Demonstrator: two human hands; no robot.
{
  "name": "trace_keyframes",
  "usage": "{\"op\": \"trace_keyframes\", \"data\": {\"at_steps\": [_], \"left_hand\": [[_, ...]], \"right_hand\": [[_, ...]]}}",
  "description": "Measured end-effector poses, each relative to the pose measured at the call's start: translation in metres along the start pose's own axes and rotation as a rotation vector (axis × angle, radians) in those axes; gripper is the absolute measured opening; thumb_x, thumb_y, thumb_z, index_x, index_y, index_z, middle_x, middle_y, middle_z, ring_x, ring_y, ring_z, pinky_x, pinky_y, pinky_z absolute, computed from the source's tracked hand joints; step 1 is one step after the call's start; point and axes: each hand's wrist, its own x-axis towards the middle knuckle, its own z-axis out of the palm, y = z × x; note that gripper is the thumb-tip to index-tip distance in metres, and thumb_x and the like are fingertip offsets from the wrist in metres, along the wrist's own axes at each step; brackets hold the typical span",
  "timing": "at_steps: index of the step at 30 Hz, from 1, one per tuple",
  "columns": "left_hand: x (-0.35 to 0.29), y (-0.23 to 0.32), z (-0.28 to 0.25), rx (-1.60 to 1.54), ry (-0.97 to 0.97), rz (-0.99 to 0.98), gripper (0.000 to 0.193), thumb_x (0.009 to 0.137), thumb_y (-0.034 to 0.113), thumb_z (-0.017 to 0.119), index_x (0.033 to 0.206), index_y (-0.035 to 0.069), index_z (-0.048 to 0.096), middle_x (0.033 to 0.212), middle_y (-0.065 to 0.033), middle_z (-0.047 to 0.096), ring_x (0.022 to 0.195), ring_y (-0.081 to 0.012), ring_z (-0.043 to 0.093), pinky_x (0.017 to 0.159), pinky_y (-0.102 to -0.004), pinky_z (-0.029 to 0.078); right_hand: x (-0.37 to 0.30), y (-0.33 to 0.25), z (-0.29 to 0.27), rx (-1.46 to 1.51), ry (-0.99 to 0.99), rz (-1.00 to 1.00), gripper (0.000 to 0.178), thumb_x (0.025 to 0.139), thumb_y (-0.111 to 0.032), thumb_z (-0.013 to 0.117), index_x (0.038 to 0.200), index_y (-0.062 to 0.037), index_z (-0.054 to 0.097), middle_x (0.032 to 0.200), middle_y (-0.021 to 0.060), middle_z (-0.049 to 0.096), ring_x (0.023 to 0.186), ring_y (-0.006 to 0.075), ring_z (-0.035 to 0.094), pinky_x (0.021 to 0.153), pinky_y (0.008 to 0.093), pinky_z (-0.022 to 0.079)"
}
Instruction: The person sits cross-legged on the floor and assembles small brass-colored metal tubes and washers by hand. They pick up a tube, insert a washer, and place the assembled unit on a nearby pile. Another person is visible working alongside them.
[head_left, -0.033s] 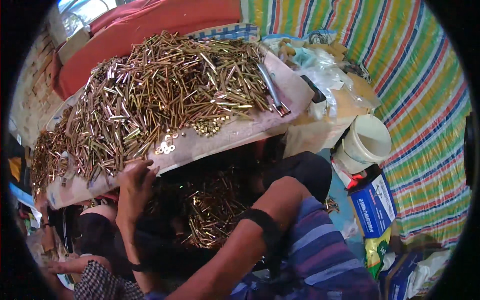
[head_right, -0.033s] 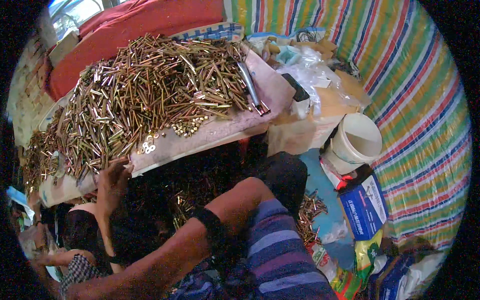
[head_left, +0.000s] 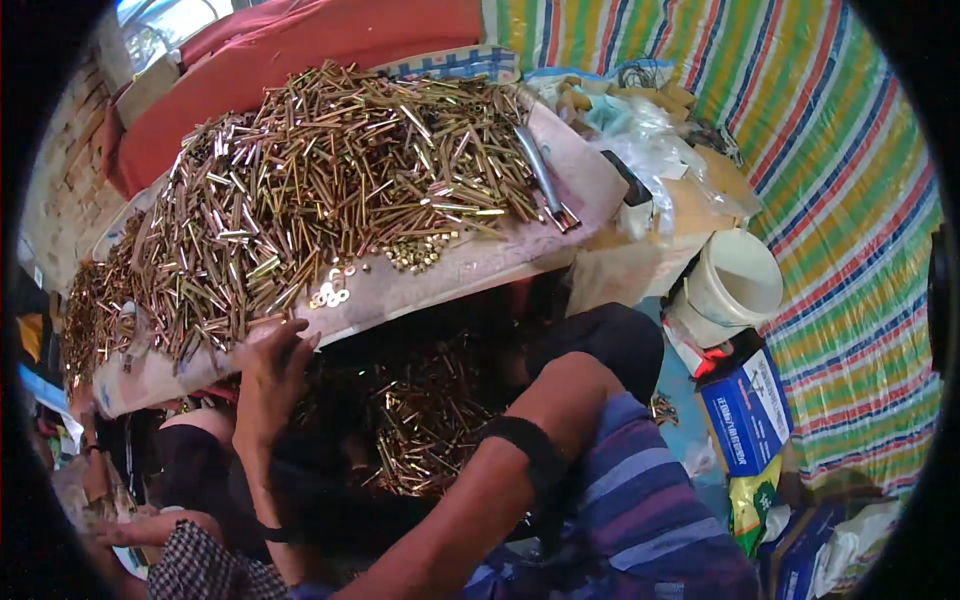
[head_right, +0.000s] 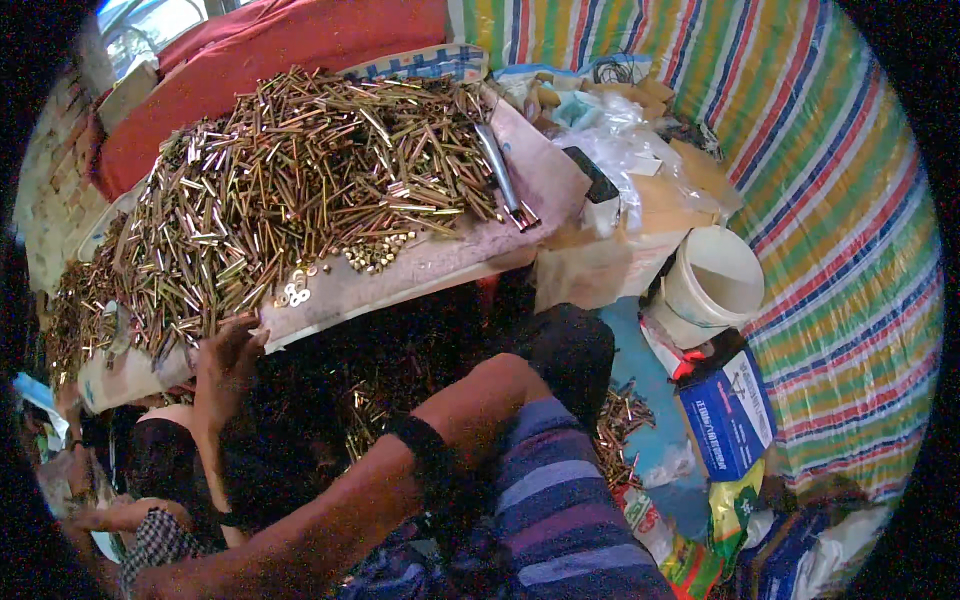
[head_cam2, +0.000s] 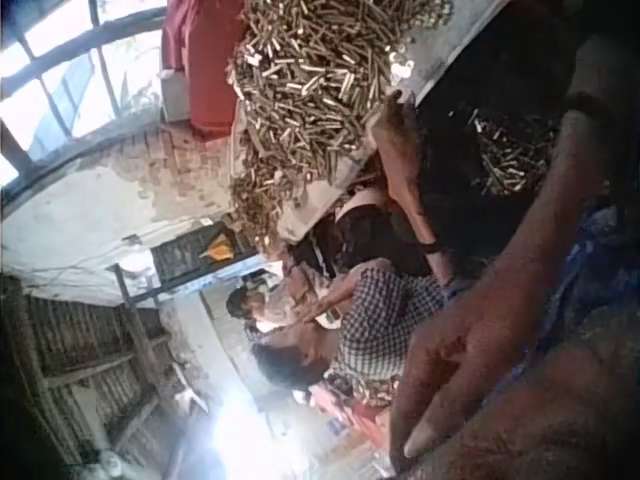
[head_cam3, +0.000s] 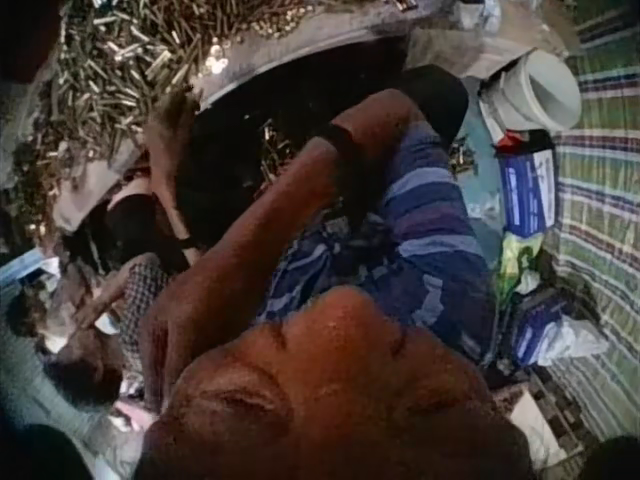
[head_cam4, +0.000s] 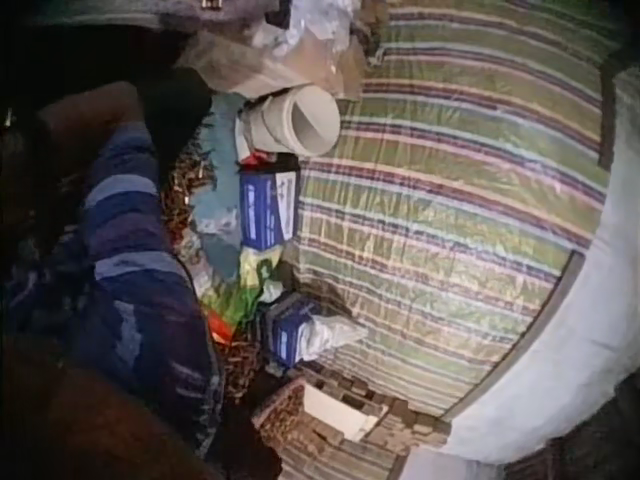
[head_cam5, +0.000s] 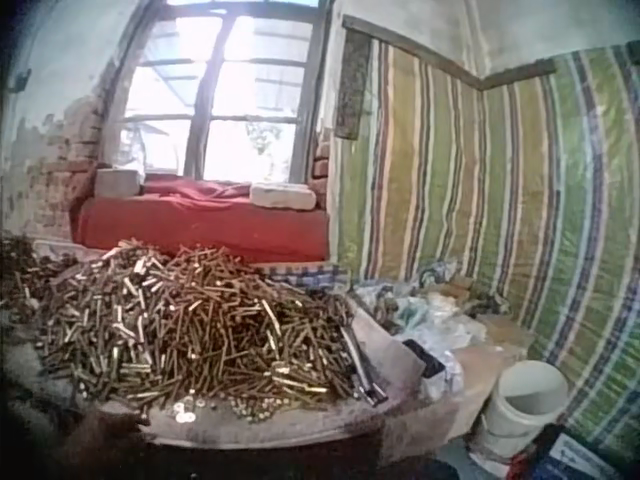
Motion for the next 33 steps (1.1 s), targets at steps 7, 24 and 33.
{"op": "trace_keyframes", "data": {"at_steps": [7,24,33], "left_hand": [[0.004,0.026,0.029,-0.004,-0.019,-0.148,0.031,0.098,0.015,0.065,0.123,-0.004,0.064,0.091,-0.0172,0.072,0.080,-0.0201,0.067,0.075,-0.0341,0.052],[0.021,-0.019,0.115,-0.335,-0.112,-0.196,0.041,0.099,0.030,0.067,0.117,-0.007,0.066,0.074,-0.0186,0.068,0.057,-0.0170,0.061,0.061,-0.0349,0.050],[0.036,-0.039,0.131,-0.429,-0.113,-0.336,0.038,0.100,0.027,0.065,0.120,-0.006,0.066,0.083,-0.0188,0.072,0.054,-0.0184,0.063,0.061,-0.0351,0.052]], "right_hand": [[-0.019,-0.054,-0.006,0.228,0.255,0.242,0.034,0.103,-0.023,0.059,0.125,0.0031,0.064,0.102,0.0157,0.074,0.081,0.0201,0.073,0.069,0.0305,0.059],[-0.327,-0.104,-0.235,-2.075,0.632,1.162,0.015,0.083,-0.013,0.062,0.090,0.0006,0.062,0.095,0.0257,0.063,0.094,0.0441,0.063,0.077,0.0535,0.051],[-0.323,-0.098,-0.251,-2.142,0.583,1.258,0.016,0.087,-0.017,0.065,0.093,-0.0028,0.064,0.096,0.0195,0.064,0.083,0.0391,0.067,0.074,0.0522,0.054]]}}
